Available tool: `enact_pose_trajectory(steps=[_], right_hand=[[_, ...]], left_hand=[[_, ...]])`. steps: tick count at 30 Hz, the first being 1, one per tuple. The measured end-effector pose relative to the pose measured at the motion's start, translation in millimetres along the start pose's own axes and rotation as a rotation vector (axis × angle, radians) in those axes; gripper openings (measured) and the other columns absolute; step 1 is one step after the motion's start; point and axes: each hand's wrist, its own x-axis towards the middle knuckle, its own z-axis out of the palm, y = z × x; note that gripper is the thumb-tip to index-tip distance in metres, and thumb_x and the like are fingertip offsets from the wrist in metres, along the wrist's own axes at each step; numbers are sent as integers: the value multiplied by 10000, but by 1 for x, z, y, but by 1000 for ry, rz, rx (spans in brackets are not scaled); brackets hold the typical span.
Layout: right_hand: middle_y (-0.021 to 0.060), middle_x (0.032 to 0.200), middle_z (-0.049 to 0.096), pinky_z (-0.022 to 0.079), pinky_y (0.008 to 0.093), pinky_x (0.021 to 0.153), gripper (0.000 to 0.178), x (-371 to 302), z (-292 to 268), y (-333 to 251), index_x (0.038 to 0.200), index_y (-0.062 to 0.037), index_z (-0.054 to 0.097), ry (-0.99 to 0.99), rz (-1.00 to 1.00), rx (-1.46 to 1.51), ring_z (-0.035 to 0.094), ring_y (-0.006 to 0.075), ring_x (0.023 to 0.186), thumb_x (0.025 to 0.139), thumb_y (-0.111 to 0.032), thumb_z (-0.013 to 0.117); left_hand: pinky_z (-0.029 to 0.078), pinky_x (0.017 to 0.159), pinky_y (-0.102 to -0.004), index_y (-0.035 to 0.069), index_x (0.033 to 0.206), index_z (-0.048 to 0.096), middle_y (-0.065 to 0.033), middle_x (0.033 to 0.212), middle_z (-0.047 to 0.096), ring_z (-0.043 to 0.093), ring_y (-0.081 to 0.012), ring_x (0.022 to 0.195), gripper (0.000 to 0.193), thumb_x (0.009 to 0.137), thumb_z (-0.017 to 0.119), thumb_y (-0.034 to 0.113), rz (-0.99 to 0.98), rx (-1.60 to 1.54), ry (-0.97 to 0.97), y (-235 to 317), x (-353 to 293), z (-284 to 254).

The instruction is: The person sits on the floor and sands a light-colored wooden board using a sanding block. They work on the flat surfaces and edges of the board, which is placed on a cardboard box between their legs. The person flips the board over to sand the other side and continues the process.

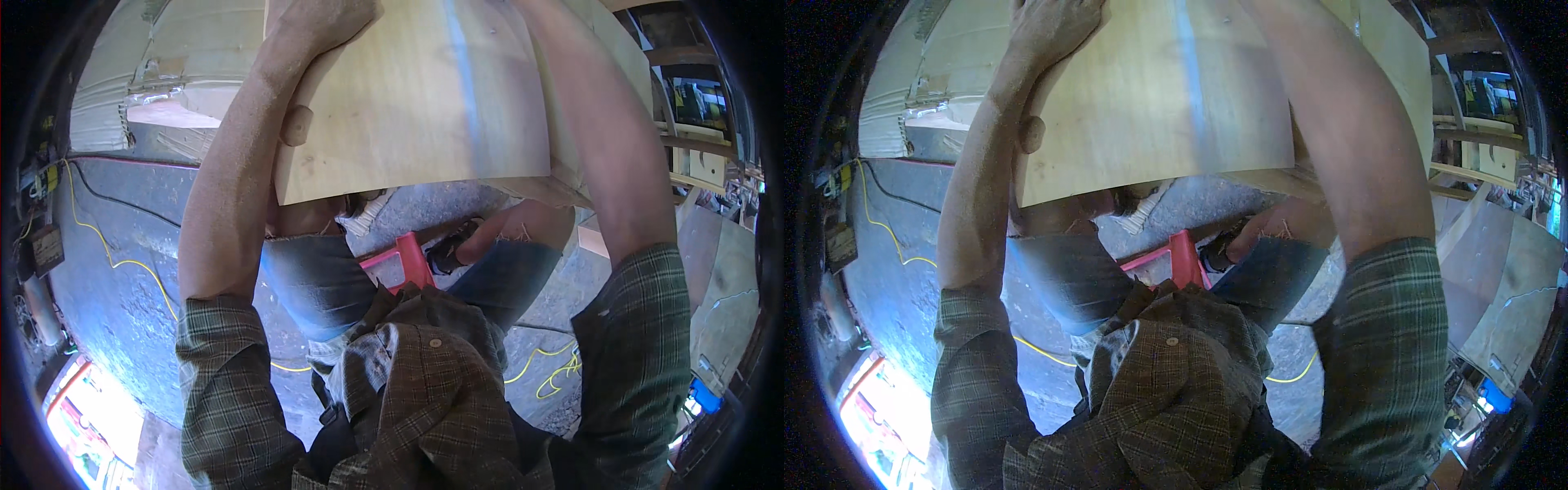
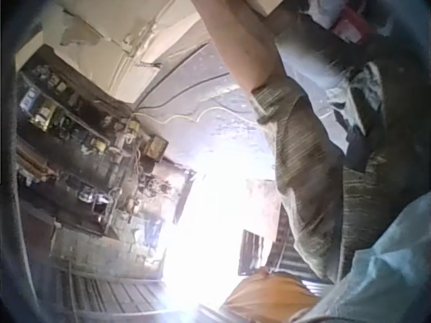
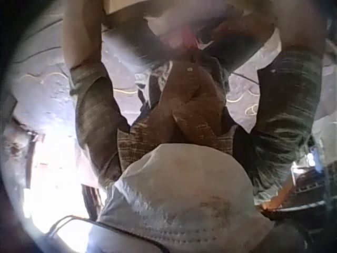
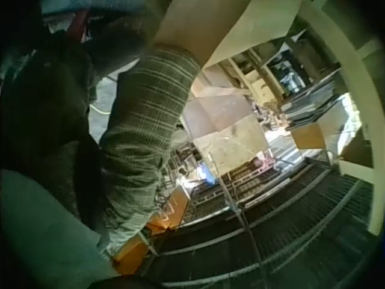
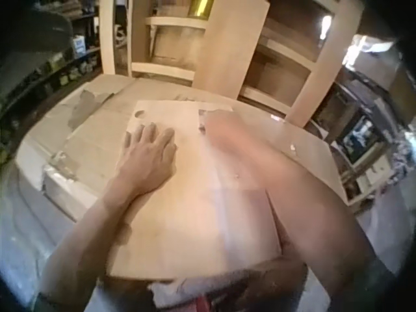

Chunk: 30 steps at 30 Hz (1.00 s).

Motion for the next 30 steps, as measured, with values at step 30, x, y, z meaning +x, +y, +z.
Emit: enact_pose_trajectory(steps=[30], right_hand=[[167,1277,501,361,458,1003,420,-203,-68,-76,1210,-41,530,-49,-210,242,481,335,1188,792,-83,502]], left_hand=[[263,974,-551,144,1201,512,-185,1217,483,404,-370,1182,383,896,415,354,-65,107,44,-18,-6,8]])
